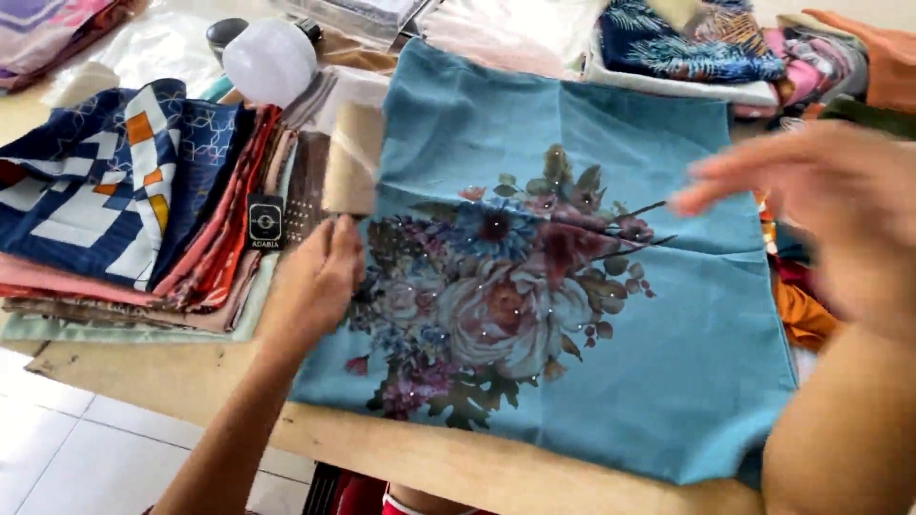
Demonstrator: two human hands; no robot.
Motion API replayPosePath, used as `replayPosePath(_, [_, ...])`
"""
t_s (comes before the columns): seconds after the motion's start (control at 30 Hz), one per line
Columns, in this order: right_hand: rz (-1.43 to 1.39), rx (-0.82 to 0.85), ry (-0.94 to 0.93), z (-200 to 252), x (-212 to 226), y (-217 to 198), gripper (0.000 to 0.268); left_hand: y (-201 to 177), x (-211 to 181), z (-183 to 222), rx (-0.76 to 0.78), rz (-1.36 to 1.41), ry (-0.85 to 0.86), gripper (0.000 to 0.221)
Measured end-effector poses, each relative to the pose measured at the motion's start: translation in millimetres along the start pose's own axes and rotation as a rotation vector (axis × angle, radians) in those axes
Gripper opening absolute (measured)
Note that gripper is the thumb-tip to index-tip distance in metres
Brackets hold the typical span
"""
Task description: A person uses a lint roller to remove lint and debris from a blue scarf laid out on a work table.
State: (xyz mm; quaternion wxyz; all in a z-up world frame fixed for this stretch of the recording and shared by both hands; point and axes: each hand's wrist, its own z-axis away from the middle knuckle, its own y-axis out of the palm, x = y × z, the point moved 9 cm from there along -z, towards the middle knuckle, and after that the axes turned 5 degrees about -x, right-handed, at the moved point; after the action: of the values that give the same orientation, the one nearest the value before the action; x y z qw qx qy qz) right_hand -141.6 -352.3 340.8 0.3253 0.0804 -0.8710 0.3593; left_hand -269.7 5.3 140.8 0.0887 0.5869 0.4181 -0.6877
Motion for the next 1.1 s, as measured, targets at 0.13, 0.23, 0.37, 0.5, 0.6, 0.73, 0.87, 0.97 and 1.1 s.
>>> replayPosePath(0.13, [-0.026, 0.202, 0.117, -56, -45, 147, 0.048, 64, -41, -4, 0.257, 0.607, -0.196, 0.049])
replayPosePath(0.23, [-0.279, 0.085, 0.398, -67, -106, 224, 0.059, 81, -96, -7, 0.182, 0.947, 0.029, 0.04])
replayPosePath(0.37, [-0.596, -0.169, 0.422, -84, -118, 237, 0.059, 104, -64, -59, 0.249, 0.936, 0.085, 0.032])
replayPosePath(0.5, [-0.231, -0.201, 0.345, -74, -161, 206, 0.029, 73, -41, -119, 0.217, -0.154, 0.526, 0.04])
replayPosePath(0.6, [0.236, -0.138, 0.124, -63, -157, 224, 0.022, 37, -28, -162, 0.03, -0.518, 0.794, 0.028])
replayPosePath(0.73, [0.587, -0.085, 0.0, -49, -184, 280, 0.024, 53, 24, -206, 0.104, -0.701, 0.846, 0.039])
replayPosePath(0.87, [0.745, -0.071, -0.053, -23, -169, 303, 0.026, 58, 40, -214, 0.115, -0.687, 0.852, 0.039])
replayPosePath(0.97, [0.699, 0.007, -0.123, 19, -130, 314, 0.023, 59, 39, -218, 0.131, -0.692, 0.81, 0.038])
replayPosePath(1.1, [0.459, 0.034, -0.425, 93, -23, 308, 0.017, 58, 39, -216, 0.087, -0.681, 0.809, 0.037])
